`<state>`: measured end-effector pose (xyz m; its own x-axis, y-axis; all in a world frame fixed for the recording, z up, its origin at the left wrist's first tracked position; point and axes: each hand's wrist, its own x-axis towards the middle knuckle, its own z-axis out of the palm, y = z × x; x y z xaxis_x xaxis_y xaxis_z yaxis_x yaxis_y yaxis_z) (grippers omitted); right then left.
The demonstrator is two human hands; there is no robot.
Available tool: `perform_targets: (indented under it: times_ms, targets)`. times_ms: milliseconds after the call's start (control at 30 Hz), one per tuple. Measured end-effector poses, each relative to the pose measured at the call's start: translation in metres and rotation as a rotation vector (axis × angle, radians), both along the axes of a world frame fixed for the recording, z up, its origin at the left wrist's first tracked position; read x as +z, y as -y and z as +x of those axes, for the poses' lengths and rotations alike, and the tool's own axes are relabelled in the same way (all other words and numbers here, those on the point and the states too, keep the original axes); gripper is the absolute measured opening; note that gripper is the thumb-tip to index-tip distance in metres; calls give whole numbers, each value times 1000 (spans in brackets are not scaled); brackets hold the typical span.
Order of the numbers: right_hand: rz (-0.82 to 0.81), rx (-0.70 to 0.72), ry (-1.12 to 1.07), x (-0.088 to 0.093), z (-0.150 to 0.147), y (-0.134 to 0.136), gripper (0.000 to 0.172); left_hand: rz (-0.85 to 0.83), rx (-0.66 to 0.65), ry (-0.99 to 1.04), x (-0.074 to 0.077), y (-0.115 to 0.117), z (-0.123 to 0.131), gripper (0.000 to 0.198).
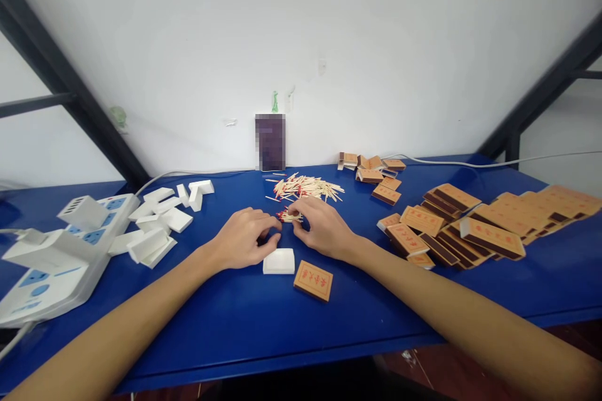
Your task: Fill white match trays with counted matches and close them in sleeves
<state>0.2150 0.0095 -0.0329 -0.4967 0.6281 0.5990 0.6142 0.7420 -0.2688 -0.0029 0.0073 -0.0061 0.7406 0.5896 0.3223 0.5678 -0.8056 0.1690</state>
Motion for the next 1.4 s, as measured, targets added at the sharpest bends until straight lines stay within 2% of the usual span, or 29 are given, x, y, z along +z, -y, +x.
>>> perform_targets:
  times_ms: [133,333,667,900,1233,1400]
  targets:
    - [36,41,21,-2,0,-1,17,-55,74,91,-4,-6,-2,21]
    - [7,33,40,-3,0,-1,20,-63,149,99,-7,-14,-6,23]
    - [-49,83,29,-3,2,-2,19,-125,37,64,-7,-14,-9,28]
    - [-78,37,1,0,3,5,16,-144,36,3,-4,-13,-7,29]
    - [-125,85,-3,0,5,3,15,-168,29,6,-4,-14,-8,26]
    - [-130,21,-2,2,5,3,13,-152,25,18,-5,-14,-9,26]
